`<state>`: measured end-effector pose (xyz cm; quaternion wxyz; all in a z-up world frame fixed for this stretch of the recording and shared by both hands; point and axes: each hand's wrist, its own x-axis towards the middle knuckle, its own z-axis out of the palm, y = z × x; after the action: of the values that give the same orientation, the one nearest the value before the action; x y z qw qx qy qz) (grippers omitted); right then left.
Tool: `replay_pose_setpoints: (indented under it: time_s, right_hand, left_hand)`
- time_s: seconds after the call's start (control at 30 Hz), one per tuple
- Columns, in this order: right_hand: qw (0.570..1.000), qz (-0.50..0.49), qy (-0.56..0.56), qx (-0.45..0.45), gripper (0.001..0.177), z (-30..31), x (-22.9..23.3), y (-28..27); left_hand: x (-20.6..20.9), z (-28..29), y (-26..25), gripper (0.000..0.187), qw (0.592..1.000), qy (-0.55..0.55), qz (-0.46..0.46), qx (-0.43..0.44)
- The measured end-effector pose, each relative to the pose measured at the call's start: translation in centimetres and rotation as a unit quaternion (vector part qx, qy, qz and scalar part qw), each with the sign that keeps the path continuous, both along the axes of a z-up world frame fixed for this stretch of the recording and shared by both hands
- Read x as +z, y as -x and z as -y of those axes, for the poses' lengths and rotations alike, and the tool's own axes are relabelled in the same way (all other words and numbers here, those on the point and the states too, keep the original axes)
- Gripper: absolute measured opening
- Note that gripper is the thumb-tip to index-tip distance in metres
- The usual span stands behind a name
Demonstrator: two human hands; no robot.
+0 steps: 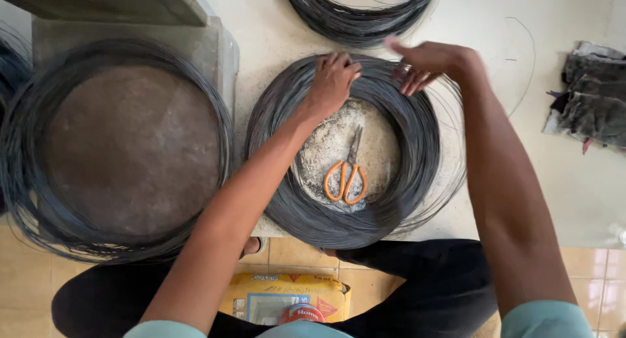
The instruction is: The person coils a long black wire into a circular bundle on a white table. They repeatedly wrap the wire around the existing coil, using both hands to guide and tighten it. A pair of orange-handled scissors rests on the table nearby.
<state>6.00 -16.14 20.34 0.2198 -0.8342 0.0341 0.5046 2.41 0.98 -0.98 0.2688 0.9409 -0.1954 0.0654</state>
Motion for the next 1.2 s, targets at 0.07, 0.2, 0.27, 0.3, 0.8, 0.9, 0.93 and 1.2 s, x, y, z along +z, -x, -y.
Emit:
replay_pose_setpoints:
  time_s: [0.07,0.2,0.27,0.3,0.8,0.9,0.93,1.2]
  right_hand:
    - [0.996,0.041,0.059,0.046,0.086,-1.5,-1.5,-0.9]
    - [0.964,0.118,0.144,0.192,0.092,-3.5,-3.5,-1.4]
    - [0.972,0.115,0.107,0.174,0.084,-5.2,-2.6,0.2]
    - [0.979,0.117,0.067,0.153,0.076,-6.1,-2.0,1.0]
    - [0.937,0.259,-0.028,0.234,0.038,-6.0,-10.7,1.5]
    - [0.896,0.363,-0.010,0.256,0.034,-4.6,-14.4,1.2]
    - [0.895,0.363,-0.011,0.258,0.034,-5.1,-13.1,1.5]
    - [0.923,0.279,-0.001,0.265,0.054,-5.7,-13.1,1.7]
  left_hand:
    - [0.8,-0.2,0.4,0.020,1.000,0.005,0.006,0.004]
    - [1.1,-0.4,0.6,0.022,1.000,0.002,-0.001,0.010]
    - [0.4,-0.2,0.8,0.024,1.000,0.010,-0.002,0.005]
    - [0.2,0.0,0.8,0.027,1.000,0.015,0.000,-0.002]
    - [-2.7,-5.8,1.1,0.048,0.989,-0.101,-0.089,0.063]
    - [-2.8,-6.1,1.2,0.053,0.990,-0.122,-0.055,0.045]
    - [-3.2,-6.1,0.9,0.053,0.990,-0.122,-0.056,0.046]
    - [-2.6,-5.8,0.7,0.055,0.987,-0.101,-0.109,0.055]
